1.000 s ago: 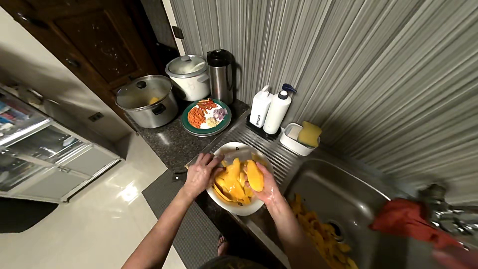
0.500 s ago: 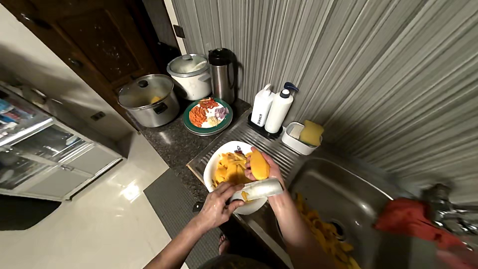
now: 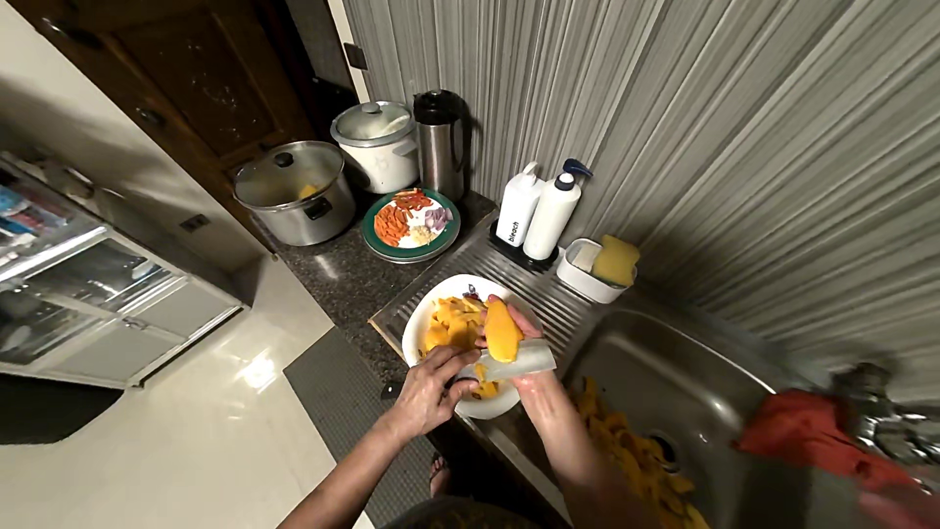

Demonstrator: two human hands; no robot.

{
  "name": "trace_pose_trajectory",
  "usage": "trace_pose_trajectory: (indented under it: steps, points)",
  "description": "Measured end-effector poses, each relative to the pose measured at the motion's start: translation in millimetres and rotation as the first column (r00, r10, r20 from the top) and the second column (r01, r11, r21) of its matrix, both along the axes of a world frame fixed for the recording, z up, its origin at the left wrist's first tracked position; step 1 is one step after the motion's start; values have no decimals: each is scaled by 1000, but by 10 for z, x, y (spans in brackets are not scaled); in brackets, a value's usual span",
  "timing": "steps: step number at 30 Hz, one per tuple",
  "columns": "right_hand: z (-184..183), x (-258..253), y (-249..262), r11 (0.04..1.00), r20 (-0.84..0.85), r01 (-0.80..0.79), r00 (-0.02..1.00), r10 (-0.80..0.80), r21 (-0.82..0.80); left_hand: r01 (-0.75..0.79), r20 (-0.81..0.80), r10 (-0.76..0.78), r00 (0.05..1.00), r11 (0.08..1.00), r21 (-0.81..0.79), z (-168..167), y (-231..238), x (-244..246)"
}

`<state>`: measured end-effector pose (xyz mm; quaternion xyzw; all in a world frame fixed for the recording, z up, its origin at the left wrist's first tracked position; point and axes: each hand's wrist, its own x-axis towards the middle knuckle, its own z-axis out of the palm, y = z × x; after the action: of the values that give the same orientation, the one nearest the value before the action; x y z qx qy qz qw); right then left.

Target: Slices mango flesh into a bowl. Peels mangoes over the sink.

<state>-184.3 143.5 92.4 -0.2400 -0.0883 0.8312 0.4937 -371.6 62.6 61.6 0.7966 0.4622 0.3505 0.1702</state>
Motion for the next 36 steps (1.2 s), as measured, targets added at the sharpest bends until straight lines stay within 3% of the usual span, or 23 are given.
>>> trace_pose_trajectory:
  steps: [9,16,19,22,25,27,29,31,34,36]
  points:
    - [58,89,-46,999,22,20,1000,-21,47,-22,-8,21,1000,998,-67,71,194,-160]
    - [-120,59,-42,998,-39,-62,997,63,13,-71,-81,59,995,986,-150,73,399,-274]
    - [-81,75,-61,996,39,-39,998,42,-77,-141,-156,118,981,979,-149,62,484,-354]
    - [-66,89,-55,976,250,-11,966,66,-216,-208,-298,203,933,978,16,121,551,-451]
    - [-75,131,-61,989,364,-7,929,61,-148,-248,-466,369,804,920,302,194,594,-549]
    - [-69,161,-51,994,398,19,917,24,-105,-282,-472,454,756,876,391,242,579,-586]
    - [-72,193,-19,996,374,29,927,5,-85,-349,-382,438,814,894,281,290,489,-566]
    - [-78,198,17,995,289,30,957,0,-98,-317,-177,309,935,948,-21,312,305,-442]
    - [-113,178,77,999,80,-10,997,13,-37,21,177,37,984,949,-314,263,-45,-105]
    - [-44,107,128,996,134,-75,988,81,-50,106,176,-56,983,952,-288,149,-184,30]
